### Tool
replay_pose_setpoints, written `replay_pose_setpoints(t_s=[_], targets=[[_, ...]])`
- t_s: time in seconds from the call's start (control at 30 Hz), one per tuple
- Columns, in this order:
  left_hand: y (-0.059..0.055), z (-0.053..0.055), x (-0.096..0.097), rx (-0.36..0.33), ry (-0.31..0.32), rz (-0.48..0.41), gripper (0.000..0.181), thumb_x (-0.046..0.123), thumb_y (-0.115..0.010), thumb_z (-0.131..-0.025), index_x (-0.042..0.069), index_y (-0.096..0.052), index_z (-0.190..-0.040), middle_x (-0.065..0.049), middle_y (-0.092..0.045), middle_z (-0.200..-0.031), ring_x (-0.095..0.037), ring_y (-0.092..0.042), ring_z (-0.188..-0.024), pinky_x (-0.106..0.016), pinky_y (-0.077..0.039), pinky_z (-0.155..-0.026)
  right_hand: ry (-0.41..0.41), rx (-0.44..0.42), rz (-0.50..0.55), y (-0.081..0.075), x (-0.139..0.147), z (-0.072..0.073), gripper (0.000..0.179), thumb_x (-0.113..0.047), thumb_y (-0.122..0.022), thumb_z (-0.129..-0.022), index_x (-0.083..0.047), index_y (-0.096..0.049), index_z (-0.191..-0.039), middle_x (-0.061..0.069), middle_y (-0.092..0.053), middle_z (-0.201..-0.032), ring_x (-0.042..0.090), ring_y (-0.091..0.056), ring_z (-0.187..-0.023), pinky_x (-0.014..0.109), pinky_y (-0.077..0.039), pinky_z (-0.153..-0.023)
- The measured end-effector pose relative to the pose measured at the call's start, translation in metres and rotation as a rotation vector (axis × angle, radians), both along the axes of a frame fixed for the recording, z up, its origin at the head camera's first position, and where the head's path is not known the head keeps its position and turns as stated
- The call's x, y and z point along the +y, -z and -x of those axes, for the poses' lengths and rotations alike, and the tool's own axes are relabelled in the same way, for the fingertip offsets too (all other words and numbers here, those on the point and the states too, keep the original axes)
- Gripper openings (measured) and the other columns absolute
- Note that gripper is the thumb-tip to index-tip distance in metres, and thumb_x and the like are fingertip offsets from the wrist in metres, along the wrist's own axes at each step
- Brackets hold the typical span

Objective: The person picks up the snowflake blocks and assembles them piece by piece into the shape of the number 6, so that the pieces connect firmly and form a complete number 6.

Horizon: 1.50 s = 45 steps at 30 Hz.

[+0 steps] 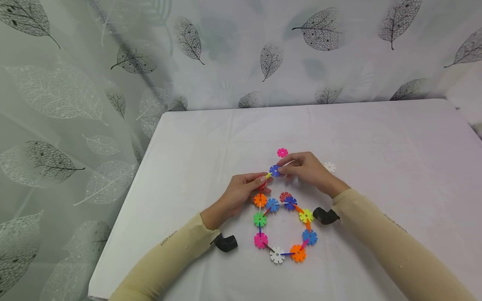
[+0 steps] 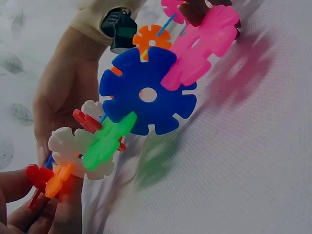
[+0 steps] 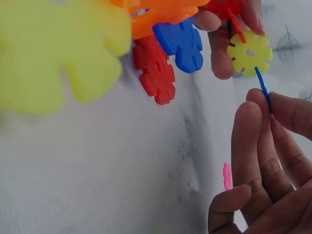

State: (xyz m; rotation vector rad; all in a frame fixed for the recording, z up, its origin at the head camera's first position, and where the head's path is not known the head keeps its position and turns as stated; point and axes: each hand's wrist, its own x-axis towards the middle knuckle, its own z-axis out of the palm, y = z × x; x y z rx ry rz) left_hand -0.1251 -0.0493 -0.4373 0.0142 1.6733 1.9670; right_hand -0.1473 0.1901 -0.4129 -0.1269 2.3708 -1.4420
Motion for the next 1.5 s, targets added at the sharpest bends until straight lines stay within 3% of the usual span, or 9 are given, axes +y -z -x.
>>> replay_pose_setpoints(t_s=[0.27, 0.53, 0.8, 0.97, 1.17, 1.43, 1.5], targets=[[-0.001, 0.000, -0.001, 0.001, 0.007, 0.018, 0.030, 0.019, -0.066, -0.100, 0.007, -0.071, -0.127, -0.013, -0.074, -0.111, -0.023, -0.075, -0.091, -0.023, -0.058, -0.065, -0.016, 0.019, 0.008, -0.001, -0.004, -0.003, 0.030, -0.027, -0.072, -0.096, -0.003, -0.073, -0.114, 0.012, -0.075, -0.090, 0.027, -0.067, -0.082, 0.035, -0.050, -0.073], [-0.003, 0.001, -0.002, -0.031, 0.010, 0.032, 0.029, 0.019, -0.067, -0.099, 0.008, -0.073, -0.125, -0.016, -0.075, -0.107, -0.022, -0.075, -0.091, -0.026, -0.059, -0.074, -0.010, 0.028, -0.011, -0.004, -0.009, -0.005, 0.029, -0.025, -0.075, -0.094, -0.001, -0.075, -0.110, 0.010, -0.076, -0.090, 0.023, -0.068, -0.083, 0.033, -0.051, -0.075], [-0.005, 0.002, -0.003, -0.030, 0.054, 0.075, 0.032, 0.020, -0.065, -0.100, 0.010, -0.069, -0.130, -0.010, -0.076, -0.108, -0.021, -0.075, -0.091, -0.020, -0.054, -0.059, -0.026, 0.006, -0.029, -0.003, -0.005, -0.006, 0.031, -0.029, -0.074, -0.095, -0.004, -0.075, -0.114, 0.007, -0.076, -0.093, 0.025, -0.068, -0.086, 0.035, -0.051, -0.077], [-0.009, 0.003, -0.002, 0.039, 0.055, 0.149, 0.031, 0.022, -0.063, -0.100, 0.013, -0.070, -0.130, -0.006, -0.076, -0.106, -0.019, -0.075, -0.084, -0.020, -0.053, -0.060, -0.052, -0.017, -0.013, -0.004, -0.001, -0.007, 0.036, -0.033, -0.068, -0.099, -0.006, -0.072, -0.122, 0.009, -0.075, -0.094, 0.028, -0.065, -0.089, 0.035, -0.049, -0.073], [-0.012, 0.002, -0.002, 0.172, 0.061, 0.251, 0.030, 0.029, -0.067, -0.099, 0.015, -0.073, -0.125, -0.008, -0.075, -0.091, -0.019, -0.069, -0.073, -0.023, -0.053, -0.062, -0.079, -0.032, 0.021, -0.005, 0.001, -0.009, 0.034, -0.030, -0.067, -0.099, -0.009, -0.072, -0.126, 0.012, -0.072, -0.100, 0.031, -0.061, -0.089, 0.032, -0.051, -0.070], [-0.014, 0.007, -0.004, 0.263, 0.111, 0.372, 0.030, 0.032, -0.064, -0.100, 0.020, -0.074, -0.126, -0.006, -0.055, -0.069, -0.017, -0.052, -0.063, -0.024, -0.045, -0.057, -0.081, -0.007, -0.015, -0.009, 0.003, -0.010, 0.039, -0.034, -0.066, -0.099, -0.010, -0.070, -0.129, 0.011, -0.072, -0.105, 0.030, -0.062, -0.094, 0.034, -0.053, -0.073], [-0.015, 0.008, -0.005, 0.293, 0.118, 0.421, 0.032, 0.033, -0.064, -0.100, 0.021, -0.073, -0.128, -0.001, -0.059, -0.072, -0.016, -0.053, -0.068, -0.025, -0.043, -0.059, -0.058, 0.007, -0.036, -0.010, 0.007, -0.008, 0.042, -0.037, -0.066, -0.099, -0.010, -0.068, -0.131, 0.011, -0.072, -0.107, 0.029, -0.062, -0.097, 0.035, -0.054, -0.075]])
